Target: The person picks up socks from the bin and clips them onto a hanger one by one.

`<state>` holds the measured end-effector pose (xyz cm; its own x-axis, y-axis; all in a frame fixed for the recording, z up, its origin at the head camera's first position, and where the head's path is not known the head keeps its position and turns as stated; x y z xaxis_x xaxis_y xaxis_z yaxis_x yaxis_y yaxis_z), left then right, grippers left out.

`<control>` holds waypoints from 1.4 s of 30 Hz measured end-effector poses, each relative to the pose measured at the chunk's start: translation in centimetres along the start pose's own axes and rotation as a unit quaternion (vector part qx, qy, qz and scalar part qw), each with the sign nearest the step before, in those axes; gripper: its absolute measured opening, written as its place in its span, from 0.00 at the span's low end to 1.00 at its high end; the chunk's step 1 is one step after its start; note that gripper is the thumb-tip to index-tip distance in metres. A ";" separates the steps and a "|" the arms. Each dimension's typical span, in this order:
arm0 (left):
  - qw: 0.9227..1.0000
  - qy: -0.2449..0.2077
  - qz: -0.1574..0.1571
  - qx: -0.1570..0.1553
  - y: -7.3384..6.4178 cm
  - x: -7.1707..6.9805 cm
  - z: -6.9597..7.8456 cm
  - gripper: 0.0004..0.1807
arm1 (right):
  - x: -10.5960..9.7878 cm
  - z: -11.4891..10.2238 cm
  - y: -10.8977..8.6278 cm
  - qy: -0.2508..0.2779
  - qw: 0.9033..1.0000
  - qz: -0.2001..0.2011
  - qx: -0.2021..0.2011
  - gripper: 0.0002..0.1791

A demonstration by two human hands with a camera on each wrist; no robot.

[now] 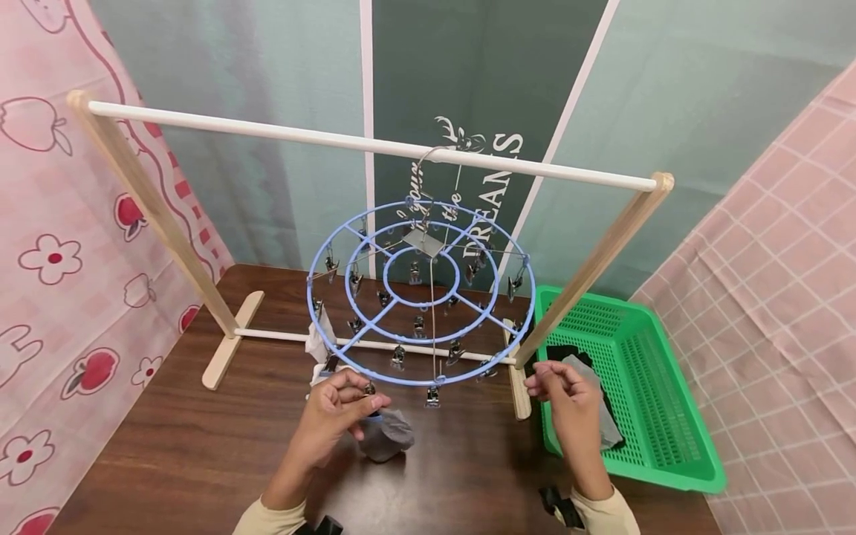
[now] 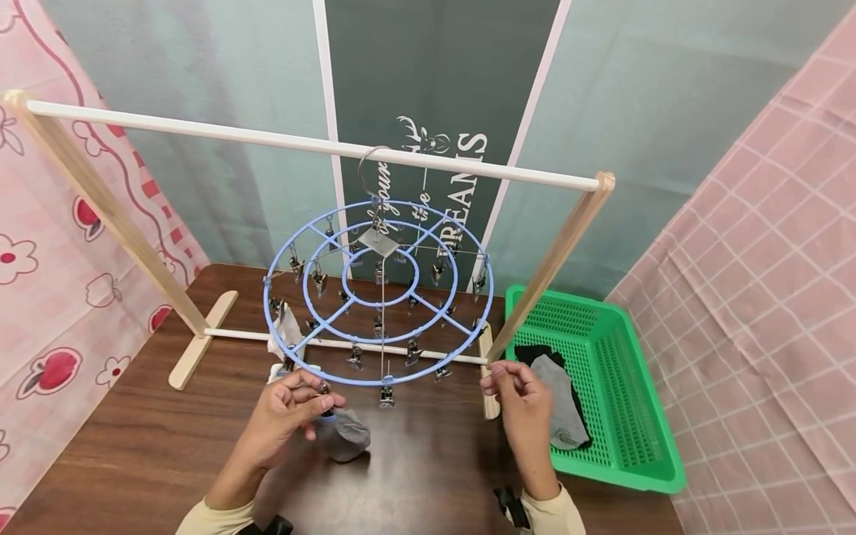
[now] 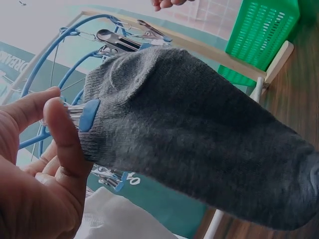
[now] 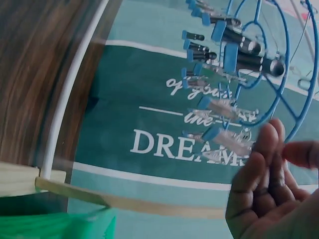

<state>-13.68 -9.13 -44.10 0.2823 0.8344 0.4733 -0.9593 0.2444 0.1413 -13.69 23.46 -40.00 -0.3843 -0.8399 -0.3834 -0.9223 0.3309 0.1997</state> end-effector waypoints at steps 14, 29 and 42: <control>0.999 0.048 0.012 0.001 0.0 -0.3 0.4 0.14 | -3.3 1.6 4.6 0.083 0.992 0.091 0.035 0.12; 0.998 0.064 0.005 0.005 0.1 -0.3 0.3 0.14 | -5.3 6.4 10.2 0.116 0.977 0.112 0.136 0.12; 0.999 0.045 0.000 0.004 0.2 -0.4 0.4 0.10 | -5.8 10.4 12.1 0.068 0.980 0.069 0.172 0.11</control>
Point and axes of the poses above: each hand's wrist, its own y-axis towards the middle knuckle, its own x-axis out of the palm, z = x × y, the point moved 3 cm from there along y, towards the middle knuckle, and after that the axes turned 10 degrees about -y, right-handed, at the moved point
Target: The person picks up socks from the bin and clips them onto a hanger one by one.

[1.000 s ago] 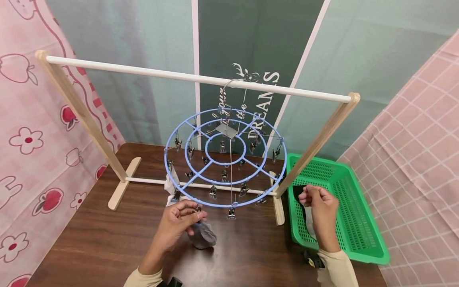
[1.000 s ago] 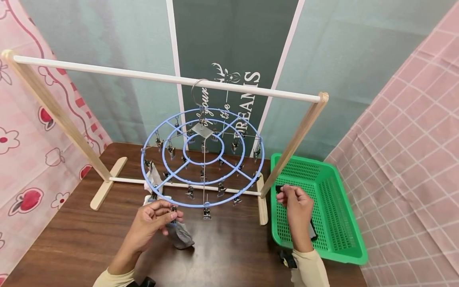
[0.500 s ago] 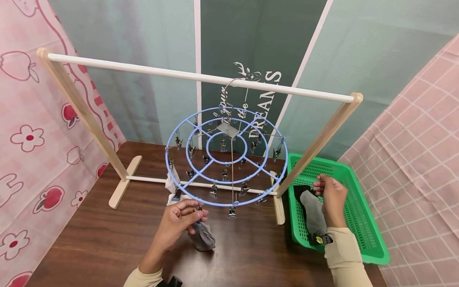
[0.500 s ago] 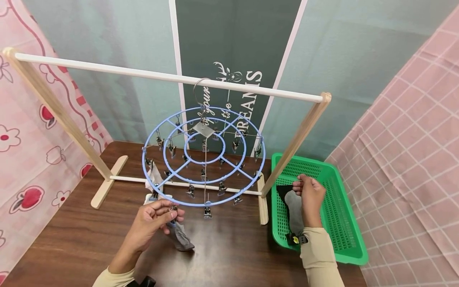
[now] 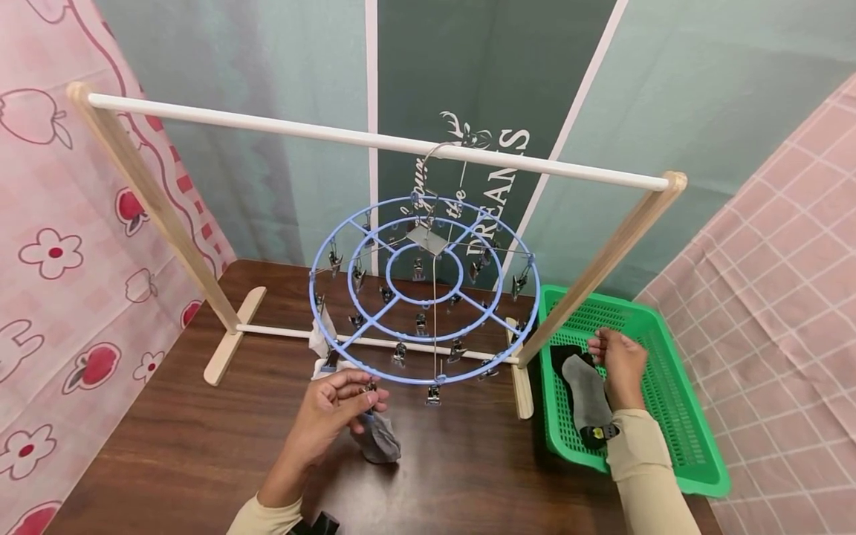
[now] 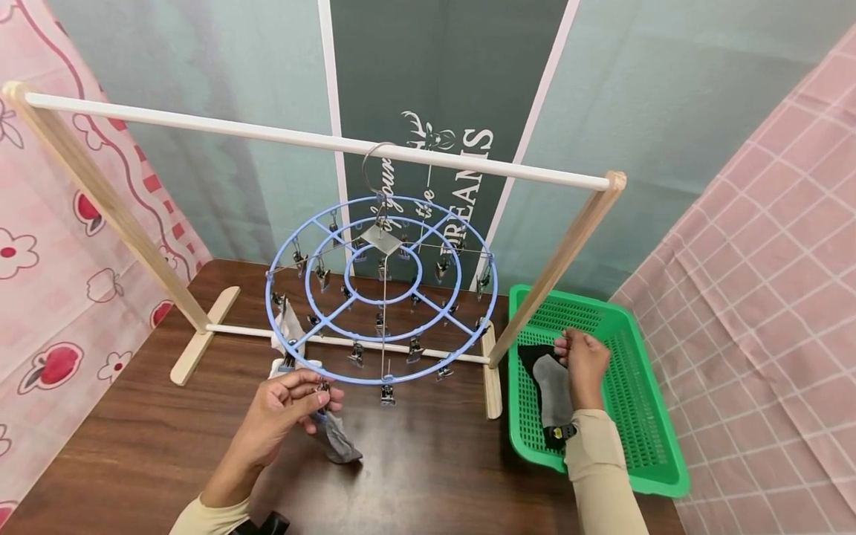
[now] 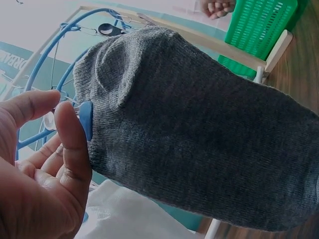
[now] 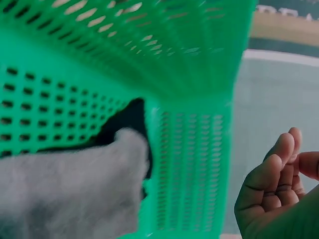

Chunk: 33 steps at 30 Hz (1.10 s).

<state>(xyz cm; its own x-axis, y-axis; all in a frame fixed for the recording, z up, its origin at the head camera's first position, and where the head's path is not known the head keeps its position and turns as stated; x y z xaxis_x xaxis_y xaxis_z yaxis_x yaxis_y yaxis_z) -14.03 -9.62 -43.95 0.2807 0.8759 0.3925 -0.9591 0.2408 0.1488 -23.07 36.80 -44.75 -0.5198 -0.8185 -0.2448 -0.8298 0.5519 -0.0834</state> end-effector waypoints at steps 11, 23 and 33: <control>1.000 -0.012 -0.002 0.011 0.0 0.0 0.4 0.09 | -0.4 2.6 2.3 -0.258 0.962 -0.084 -0.038 0.22; 1.000 0.003 0.001 0.025 -0.3 -0.3 0.8 0.14 | -0.8 2.7 2.5 -0.458 0.878 -0.121 -0.060 0.24; 0.996 0.066 0.024 0.050 -0.7 -0.5 1.3 0.15 | -1.1 3.5 2.3 -0.495 0.838 -0.227 -0.013 0.19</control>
Point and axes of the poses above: each hand's wrist, its own y-axis towards the middle knuckle, its own x-axis out of the palm, z = x × y, the point moved 3 cm from there along y, towards the middle knuckle, and after that the axes turned 10 degrees about -y, right-handed, at the moved point
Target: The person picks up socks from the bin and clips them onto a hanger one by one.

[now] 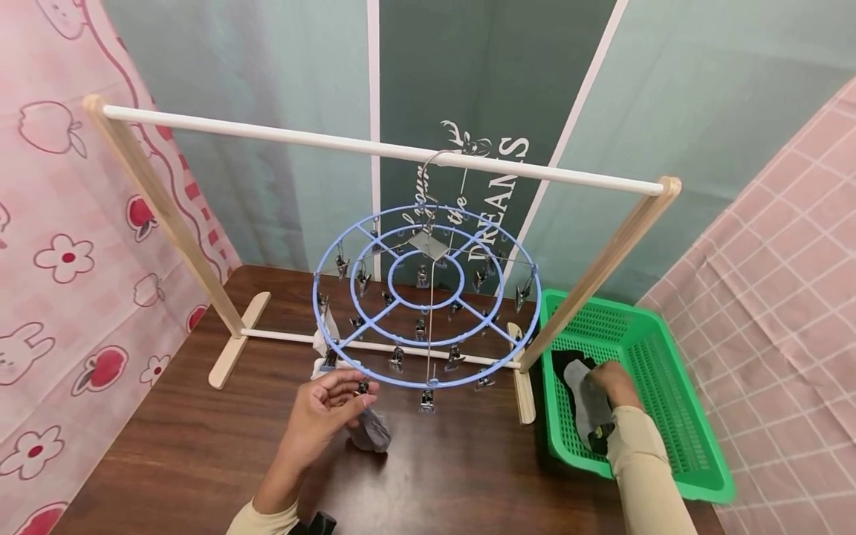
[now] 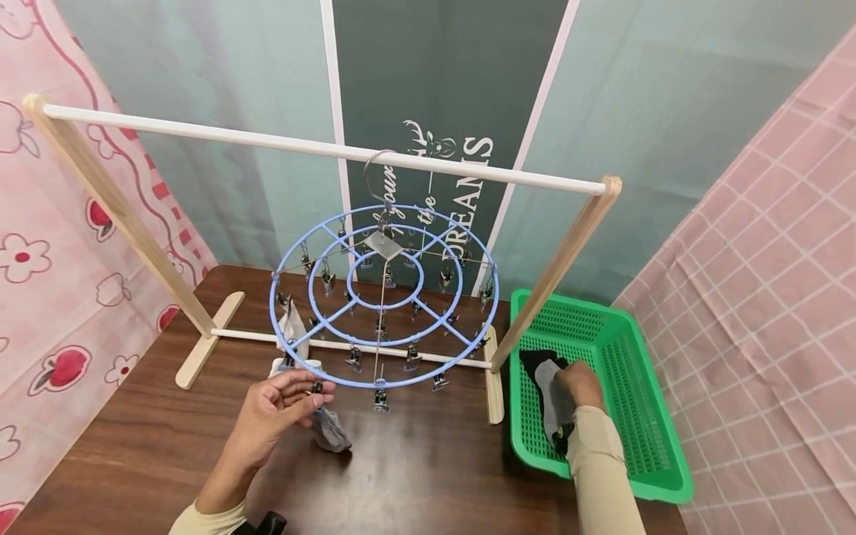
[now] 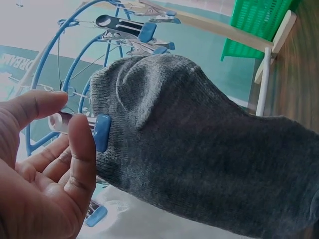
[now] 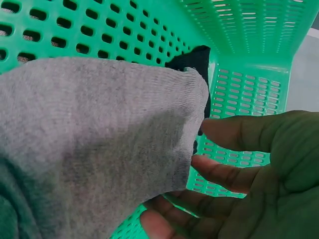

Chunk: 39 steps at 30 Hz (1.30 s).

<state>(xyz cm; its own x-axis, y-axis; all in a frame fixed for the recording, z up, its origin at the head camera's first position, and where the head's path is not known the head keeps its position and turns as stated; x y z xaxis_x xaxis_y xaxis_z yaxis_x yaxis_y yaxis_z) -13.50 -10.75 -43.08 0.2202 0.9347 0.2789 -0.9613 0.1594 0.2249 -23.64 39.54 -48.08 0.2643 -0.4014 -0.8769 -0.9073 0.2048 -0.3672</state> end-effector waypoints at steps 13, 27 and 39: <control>0.995 0.036 0.087 0.028 -0.4 -0.1 0.5 0.12 | 0.6 0.0 -0.3 0.021 1.000 -0.012 0.018 0.20; 0.985 0.026 0.147 0.084 -1.0 0.1 2.0 0.07 | 0.9 0.3 0.4 0.045 0.999 0.016 0.011 0.23; 0.997 -0.031 -0.020 0.062 -1.6 2.2 3.1 0.12 | 1.4 0.3 1.3 0.074 0.997 0.010 -0.017 0.22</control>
Point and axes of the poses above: each hand's wrist, its own y-axis towards the middle knuckle, its own x-axis out of the palm, z = x × y, the point moved 3 cm from there along y, towards the middle knuckle, and after that the axes turned 10 degrees about -y, right-handed, at the moved point
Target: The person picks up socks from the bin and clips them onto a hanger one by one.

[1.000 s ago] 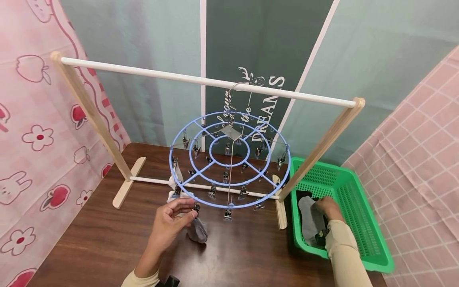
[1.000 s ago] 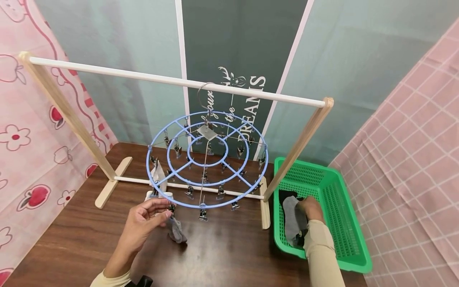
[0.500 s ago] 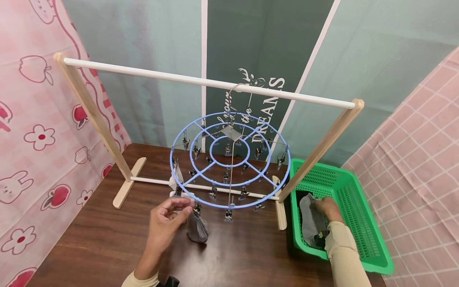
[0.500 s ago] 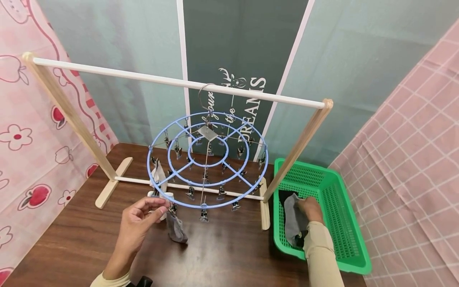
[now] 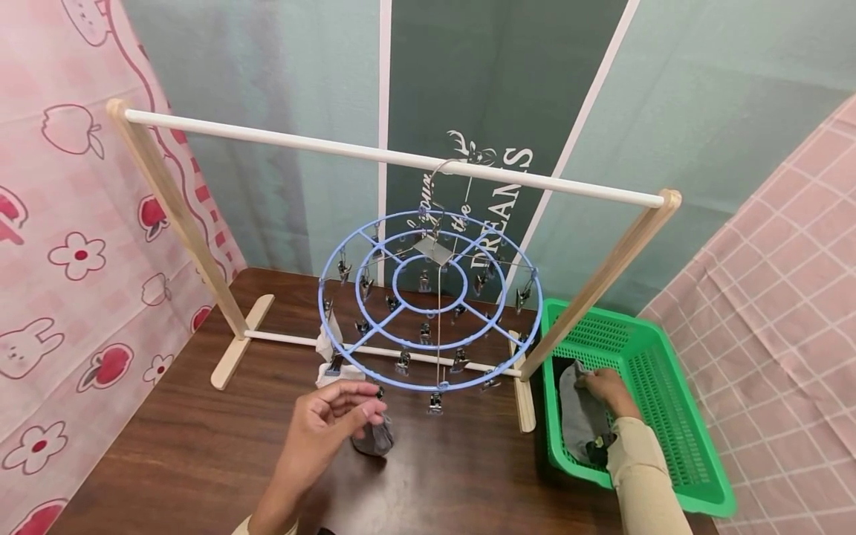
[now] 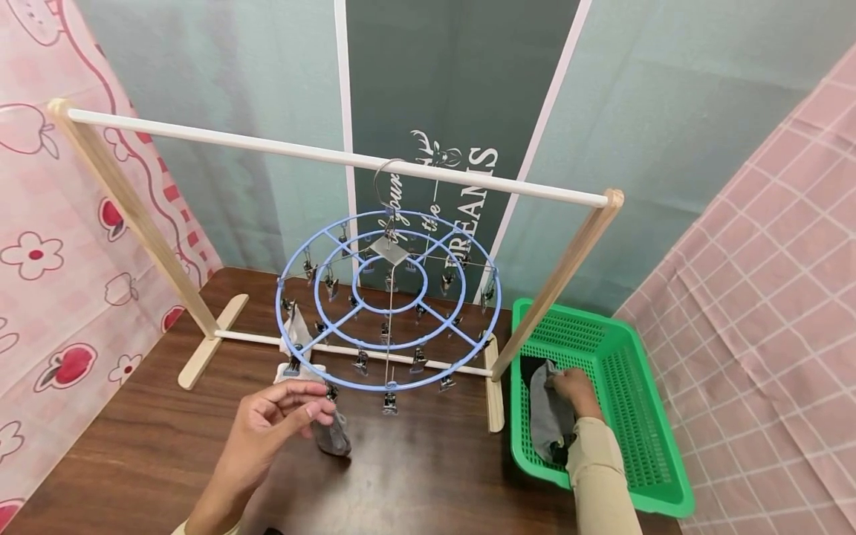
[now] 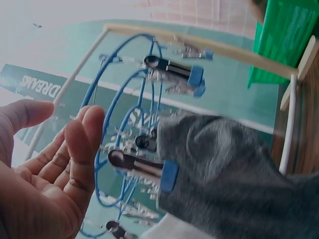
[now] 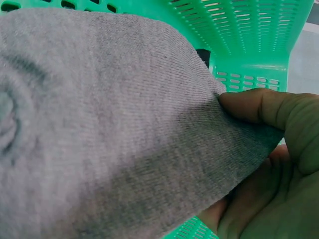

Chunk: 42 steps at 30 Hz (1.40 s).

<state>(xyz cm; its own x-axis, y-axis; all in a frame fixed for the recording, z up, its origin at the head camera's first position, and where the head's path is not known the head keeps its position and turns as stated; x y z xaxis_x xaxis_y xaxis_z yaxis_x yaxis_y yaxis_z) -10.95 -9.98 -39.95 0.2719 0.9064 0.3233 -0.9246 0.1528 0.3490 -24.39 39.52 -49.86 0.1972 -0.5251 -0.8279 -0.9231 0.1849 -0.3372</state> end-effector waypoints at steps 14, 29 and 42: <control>0.992 -0.060 -0.108 -0.030 0.4 2.2 -1.4 0.14 | 0.2 -0.1 0.2 0.019 1.000 0.008 -0.009 0.23; 0.987 -0.065 -0.142 -0.019 0.3 2.4 -1.9 0.20 | 0.3 0.1 0.2 0.016 1.000 0.010 -0.005 0.23; 0.990 -0.030 -0.134 -0.015 0.1 2.0 -2.0 0.23 | 0.4 0.1 -0.2 0.036 0.999 0.000 -0.006 0.22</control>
<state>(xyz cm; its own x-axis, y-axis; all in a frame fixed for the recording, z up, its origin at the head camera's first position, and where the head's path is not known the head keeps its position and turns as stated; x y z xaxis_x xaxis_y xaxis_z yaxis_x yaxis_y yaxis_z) -11.01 -7.33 -41.03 0.5222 0.8076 0.2740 -0.8246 0.3963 0.4037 -24.07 39.33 -50.16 0.1728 -0.5843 -0.7929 -0.9272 0.1752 -0.3312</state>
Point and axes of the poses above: each hand's wrist, its own y-axis towards the middle knuckle, its own x-axis out of the palm, z = x × y, the point moved 3 cm from there along y, towards the middle knuckle, and after that the axes turned 10 degrees about -y, right-handed, at the moved point
